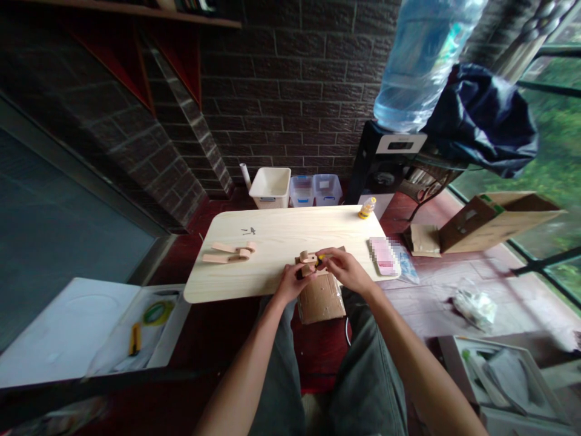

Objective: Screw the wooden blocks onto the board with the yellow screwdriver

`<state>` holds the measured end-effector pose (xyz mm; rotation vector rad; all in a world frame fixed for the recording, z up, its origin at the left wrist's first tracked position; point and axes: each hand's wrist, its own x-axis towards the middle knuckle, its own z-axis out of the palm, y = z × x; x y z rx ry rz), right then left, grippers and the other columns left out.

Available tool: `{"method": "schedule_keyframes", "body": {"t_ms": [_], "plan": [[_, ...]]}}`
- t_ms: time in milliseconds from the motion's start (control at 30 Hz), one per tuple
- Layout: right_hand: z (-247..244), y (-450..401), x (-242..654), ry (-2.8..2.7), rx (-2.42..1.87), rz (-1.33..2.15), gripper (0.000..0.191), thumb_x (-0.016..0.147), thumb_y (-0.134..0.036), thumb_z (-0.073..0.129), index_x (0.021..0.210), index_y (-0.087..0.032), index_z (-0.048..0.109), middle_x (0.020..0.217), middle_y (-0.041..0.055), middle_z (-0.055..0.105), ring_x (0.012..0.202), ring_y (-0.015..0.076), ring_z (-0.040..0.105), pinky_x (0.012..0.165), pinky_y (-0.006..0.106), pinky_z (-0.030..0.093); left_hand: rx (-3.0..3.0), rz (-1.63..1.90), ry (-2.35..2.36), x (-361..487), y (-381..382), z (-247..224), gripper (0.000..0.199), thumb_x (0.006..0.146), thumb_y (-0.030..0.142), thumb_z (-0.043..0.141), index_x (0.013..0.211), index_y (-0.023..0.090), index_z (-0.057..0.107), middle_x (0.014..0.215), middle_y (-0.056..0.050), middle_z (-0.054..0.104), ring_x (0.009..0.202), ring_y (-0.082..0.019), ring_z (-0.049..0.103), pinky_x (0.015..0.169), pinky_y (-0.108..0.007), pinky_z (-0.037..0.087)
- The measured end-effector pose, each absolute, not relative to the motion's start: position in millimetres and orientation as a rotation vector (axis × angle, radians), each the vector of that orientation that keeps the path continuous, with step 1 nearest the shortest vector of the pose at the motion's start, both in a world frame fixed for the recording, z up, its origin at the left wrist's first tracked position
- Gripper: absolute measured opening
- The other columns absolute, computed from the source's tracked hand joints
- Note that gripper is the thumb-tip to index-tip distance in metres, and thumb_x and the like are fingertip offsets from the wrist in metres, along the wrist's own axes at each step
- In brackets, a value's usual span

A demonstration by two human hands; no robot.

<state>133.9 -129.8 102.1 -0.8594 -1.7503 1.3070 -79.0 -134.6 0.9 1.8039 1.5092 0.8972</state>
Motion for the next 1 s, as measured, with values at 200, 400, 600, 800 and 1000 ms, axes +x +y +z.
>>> {"method": "schedule_keyframes", "body": {"t_ms": [200, 400, 600, 800, 1000], "plan": [[103.2, -130.6, 135.5, -1.754, -0.88, 1.302, 0.041, 0.099, -0.048, 0.058, 0.125, -0.017, 0.065, 0.106, 0.011, 0.075, 0.093, 0.0215, 0.074, 0.085, 0.035, 0.059, 1.788, 0.884, 1.499, -79.2, -134.0, 1.1, 0.032, 0.082, 0.041, 0.074, 0.106, 0.021, 0.078, 0.095, -0.007, 0.077, 0.097, -0.026, 0.065, 0.09, -0.035, 0.047], [105.6, -130.5, 136.2, -1.769, -0.879, 1.294, 0.04, 0.099, -0.047, 0.057, 0.123, -0.016, 0.066, 0.106, 0.012, 0.075, 0.094, 0.0218, 0.074, 0.085, 0.035, 0.059, 1.794, 0.885, 1.521, -80.0, -134.2, -0.6, 0.034, 0.082, 0.046, 0.072, 0.107, 0.023, 0.078, 0.1, -0.006, 0.077, 0.101, -0.026, 0.064, 0.091, -0.035, 0.047], [104.3, -130.3, 133.7, -1.74, -0.869, 1.325, 0.039, 0.099, -0.048, 0.058, 0.121, -0.017, 0.065, 0.1, 0.0094, 0.076, 0.09, 0.0204, 0.075, 0.082, 0.033, 0.059, 1.762, 0.883, 1.523, -79.7, -134.7, -0.8, 0.034, 0.081, 0.044, 0.074, 0.107, 0.022, 0.078, 0.098, -0.007, 0.076, 0.099, -0.026, 0.065, 0.09, -0.034, 0.048], [109.8, -132.7, 136.3, -1.738, -0.879, 1.342, 0.041, 0.098, -0.048, 0.059, 0.124, -0.016, 0.066, 0.107, 0.0108, 0.075, 0.094, 0.0203, 0.074, 0.086, 0.034, 0.059, 1.777, 0.87, 1.55, -79.2, -134.6, 1.7, 0.037, 0.08, 0.045, 0.075, 0.109, 0.023, 0.078, 0.101, -0.007, 0.076, 0.101, -0.026, 0.065, 0.091, -0.034, 0.048], [109.1, -129.6, 134.6, -1.738, -0.87, 1.347, 0.039, 0.098, -0.049, 0.06, 0.119, -0.016, 0.066, 0.1, 0.0089, 0.075, 0.09, 0.0196, 0.075, 0.082, 0.032, 0.059, 1.794, 0.877, 1.524, -80.3, -133.9, -1.4, 0.038, 0.08, 0.047, 0.074, 0.109, 0.024, 0.078, 0.101, -0.006, 0.077, 0.1, -0.027, 0.064, 0.09, -0.036, 0.047]]}}
